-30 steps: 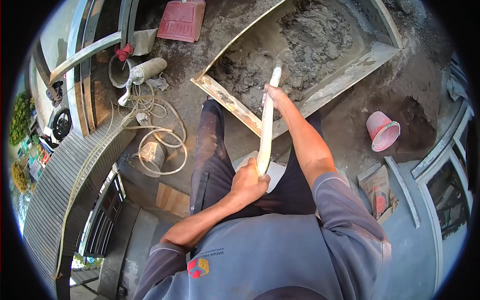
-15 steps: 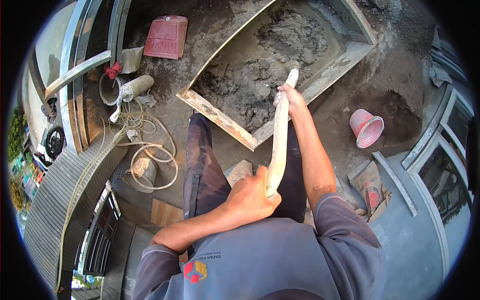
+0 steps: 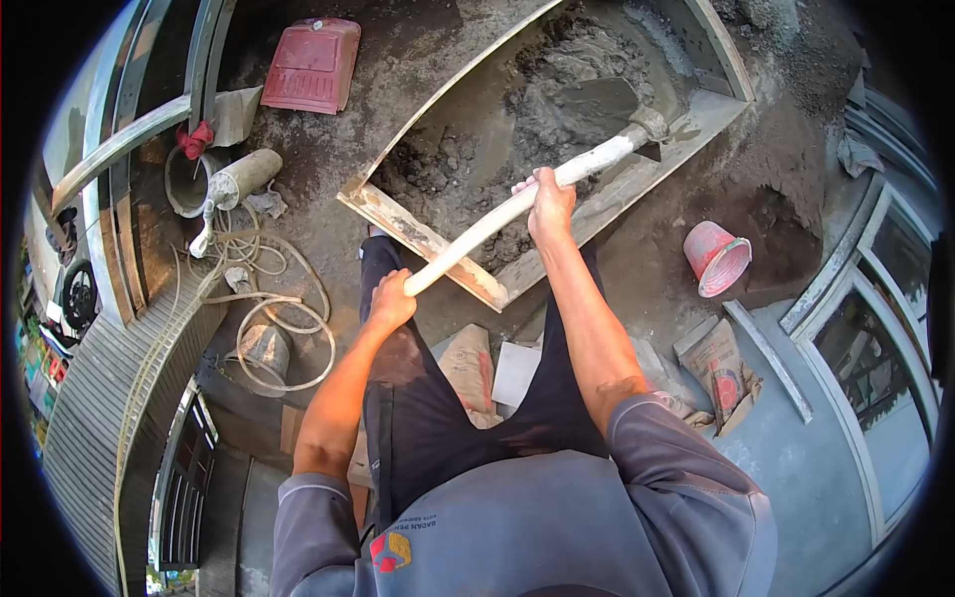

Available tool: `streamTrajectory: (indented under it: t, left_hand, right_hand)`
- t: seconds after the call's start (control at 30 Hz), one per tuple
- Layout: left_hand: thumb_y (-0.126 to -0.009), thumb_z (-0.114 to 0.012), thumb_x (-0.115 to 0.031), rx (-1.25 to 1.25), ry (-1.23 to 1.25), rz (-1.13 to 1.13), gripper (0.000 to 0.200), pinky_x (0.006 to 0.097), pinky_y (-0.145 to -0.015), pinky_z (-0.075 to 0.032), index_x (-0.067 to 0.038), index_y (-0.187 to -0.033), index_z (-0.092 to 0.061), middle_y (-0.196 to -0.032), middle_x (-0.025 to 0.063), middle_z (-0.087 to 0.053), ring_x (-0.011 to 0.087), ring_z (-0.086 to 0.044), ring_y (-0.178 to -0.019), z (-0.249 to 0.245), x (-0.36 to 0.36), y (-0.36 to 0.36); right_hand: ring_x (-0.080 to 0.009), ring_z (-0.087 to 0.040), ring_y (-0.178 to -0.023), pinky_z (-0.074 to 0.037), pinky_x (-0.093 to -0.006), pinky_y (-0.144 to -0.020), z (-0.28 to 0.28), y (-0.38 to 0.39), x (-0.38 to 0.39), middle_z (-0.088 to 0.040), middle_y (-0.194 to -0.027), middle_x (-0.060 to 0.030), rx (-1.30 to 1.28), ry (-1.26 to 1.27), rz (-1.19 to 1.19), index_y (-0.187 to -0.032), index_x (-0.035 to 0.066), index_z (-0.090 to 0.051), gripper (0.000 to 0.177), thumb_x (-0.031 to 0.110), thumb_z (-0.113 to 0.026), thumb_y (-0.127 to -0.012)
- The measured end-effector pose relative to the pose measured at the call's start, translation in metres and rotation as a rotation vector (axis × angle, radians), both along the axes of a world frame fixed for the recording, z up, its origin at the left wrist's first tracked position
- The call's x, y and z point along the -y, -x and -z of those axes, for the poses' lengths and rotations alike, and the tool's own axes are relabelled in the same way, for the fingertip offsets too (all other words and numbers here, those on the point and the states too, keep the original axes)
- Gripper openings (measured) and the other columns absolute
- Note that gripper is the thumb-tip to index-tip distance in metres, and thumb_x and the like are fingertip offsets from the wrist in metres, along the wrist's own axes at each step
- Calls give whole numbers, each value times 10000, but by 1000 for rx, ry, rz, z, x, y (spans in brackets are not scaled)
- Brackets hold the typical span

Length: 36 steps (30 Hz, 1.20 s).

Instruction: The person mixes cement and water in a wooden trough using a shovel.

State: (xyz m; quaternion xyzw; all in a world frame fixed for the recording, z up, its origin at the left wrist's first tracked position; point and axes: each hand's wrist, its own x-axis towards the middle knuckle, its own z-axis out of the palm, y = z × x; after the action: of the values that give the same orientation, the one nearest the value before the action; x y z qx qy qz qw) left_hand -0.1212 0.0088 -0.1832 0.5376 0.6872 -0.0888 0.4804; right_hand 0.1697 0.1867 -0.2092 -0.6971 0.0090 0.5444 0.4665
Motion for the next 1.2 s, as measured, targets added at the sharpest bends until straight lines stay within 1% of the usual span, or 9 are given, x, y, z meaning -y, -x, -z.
streamTrajectory:
  t: [0.07,0.1,0.23,0.3,0.43,0.53,0.63,0.8,1.2]
  left_hand:
    - [-767,-635,-47,116,63,130,208,512,-873,-477,-41,-972,-603,-1006,169,-647,410,-606,-1051,-64,-11,10]
    - [-748,-657,-52,226,74,58,202,510,-855,-479,-34,-930,-571,-964,189,-626,425,-602,-1026,-88,-4,20]
    - [-779,-643,-87,151,132,-33,191,535,-729,-495,-18,-933,-554,-859,261,-670,477,-656,-855,-157,-12,11]
    - [-789,-650,-112,145,125,-39,199,534,-723,-511,-17,-940,-562,-843,261,-681,476,-667,-845,-142,-25,-17]
    - [-790,-662,-152,105,151,23,242,529,-758,-542,-20,-981,-595,-848,263,-693,469,-677,-862,-113,-73,-78]
    - [-794,-662,-161,140,123,37,271,523,-780,-561,-26,-1024,-618,-862,260,-701,461,-684,-865,-93,-88,-106]
    - [-778,-652,-140,155,72,-5,218,533,-757,-536,-20,-952,-602,-854,274,-684,470,-671,-872,-99,-100,-108]
    - [-777,-663,-139,147,33,-63,208,537,-716,-525,-16,-914,-567,-811,295,-665,484,-669,-826,-139,-94,-89]
    - [-774,-652,-125,-45,137,-228,211,525,-747,-526,5,-932,-601,-856,304,-672,495,-663,-869,-164,-67,-46]
  right_hand:
    - [-253,-601,-573,-582,-437,-564,-34,8,1,-548,-721,-105,-16,-5,-50,-897,-2,-529,101,73,-594,-880]
    - [-252,-601,-570,-582,-436,-561,-48,13,4,-549,-719,-103,-27,-10,-73,-903,-1,-529,104,76,-595,-879]
    - [-241,-581,-549,-566,-435,-526,-25,28,6,-537,-702,-89,-215,136,-51,-919,2,-532,118,94,-597,-883]
    - [-230,-538,-469,-522,-416,-442,15,20,-11,-514,-658,-89,-185,199,-59,-874,-5,-525,176,148,-612,-890]
    - [-231,-529,-463,-508,-414,-432,73,-31,-54,-511,-659,-93,-132,215,-74,-891,-3,-511,200,167,-616,-896]
    - [-230,-532,-476,-505,-413,-435,76,-60,-74,-515,-672,-95,-50,209,-15,-897,-8,-507,211,168,-623,-891]
    - [-226,-541,-499,-511,-410,-454,59,-71,-90,-524,-703,-105,-18,140,-52,-903,-17,-507,213,160,-624,-883]
    - [-215,-542,-496,-512,-414,-447,23,-38,-104,-524,-700,-98,-39,87,-87,-921,-33,-523,212,147,-624,-872]
    - [-231,-536,-474,-512,-422,-433,71,82,-70,-512,-662,-105,-153,333,-260,-882,-41,-528,195,129,-617,-852]
